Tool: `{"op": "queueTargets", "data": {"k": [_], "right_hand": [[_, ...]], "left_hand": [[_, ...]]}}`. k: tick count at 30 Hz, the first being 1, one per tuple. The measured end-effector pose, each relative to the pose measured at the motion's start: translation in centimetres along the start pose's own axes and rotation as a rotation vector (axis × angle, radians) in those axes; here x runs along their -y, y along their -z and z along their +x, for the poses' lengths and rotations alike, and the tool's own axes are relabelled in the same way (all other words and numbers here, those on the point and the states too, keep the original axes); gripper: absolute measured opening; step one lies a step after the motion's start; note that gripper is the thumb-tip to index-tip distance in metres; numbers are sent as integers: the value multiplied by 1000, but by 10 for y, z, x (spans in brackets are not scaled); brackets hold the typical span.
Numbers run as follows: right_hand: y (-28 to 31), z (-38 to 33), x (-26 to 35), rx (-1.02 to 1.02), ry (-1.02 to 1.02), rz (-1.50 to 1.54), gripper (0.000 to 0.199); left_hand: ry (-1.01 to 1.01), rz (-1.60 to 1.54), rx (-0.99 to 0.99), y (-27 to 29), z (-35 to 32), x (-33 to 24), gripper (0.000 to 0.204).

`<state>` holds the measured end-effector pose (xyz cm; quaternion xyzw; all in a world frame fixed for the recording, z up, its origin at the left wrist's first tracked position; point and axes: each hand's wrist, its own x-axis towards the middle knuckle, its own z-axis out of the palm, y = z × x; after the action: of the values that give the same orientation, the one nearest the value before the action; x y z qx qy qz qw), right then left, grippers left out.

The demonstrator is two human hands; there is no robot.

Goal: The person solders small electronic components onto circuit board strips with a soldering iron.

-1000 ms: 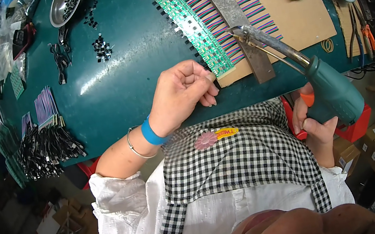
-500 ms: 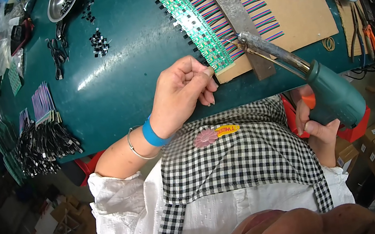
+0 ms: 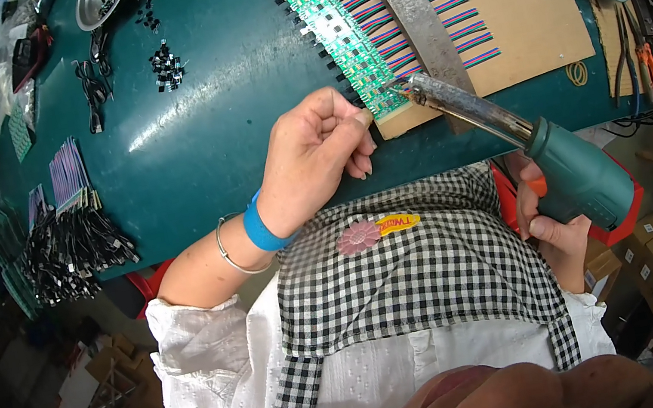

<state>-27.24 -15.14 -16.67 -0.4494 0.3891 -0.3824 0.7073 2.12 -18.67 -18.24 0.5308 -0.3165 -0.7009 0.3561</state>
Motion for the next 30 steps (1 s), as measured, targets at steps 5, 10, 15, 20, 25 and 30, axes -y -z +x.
{"op": "queueTargets", "data": {"k": [5, 10, 15, 20, 25, 30], "right_hand": [[-3, -3, 1, -36, -41, 15, 52], [-4, -5, -1, -43, -69, 12, 53], [-7, -6, 3, -59, -105, 12, 53], [-11, -4, 1, -78, -107, 16, 53], [-9, -7, -1, -58, -98, 16, 47], [-15, -1, -2, -112, -41, 29, 36]], "left_hand": [[0, 18, 1, 0, 0, 0, 12], [-4, 34, 10, -1, 0, 0, 11], [-23, 41, 10, -1, 1, -2, 14], [-20, 27, 31, 2, 3, -2, 14], [-28, 21, 37, 2, 1, -1, 14], [-25, 20, 24, 1, 2, -1, 14]]}}
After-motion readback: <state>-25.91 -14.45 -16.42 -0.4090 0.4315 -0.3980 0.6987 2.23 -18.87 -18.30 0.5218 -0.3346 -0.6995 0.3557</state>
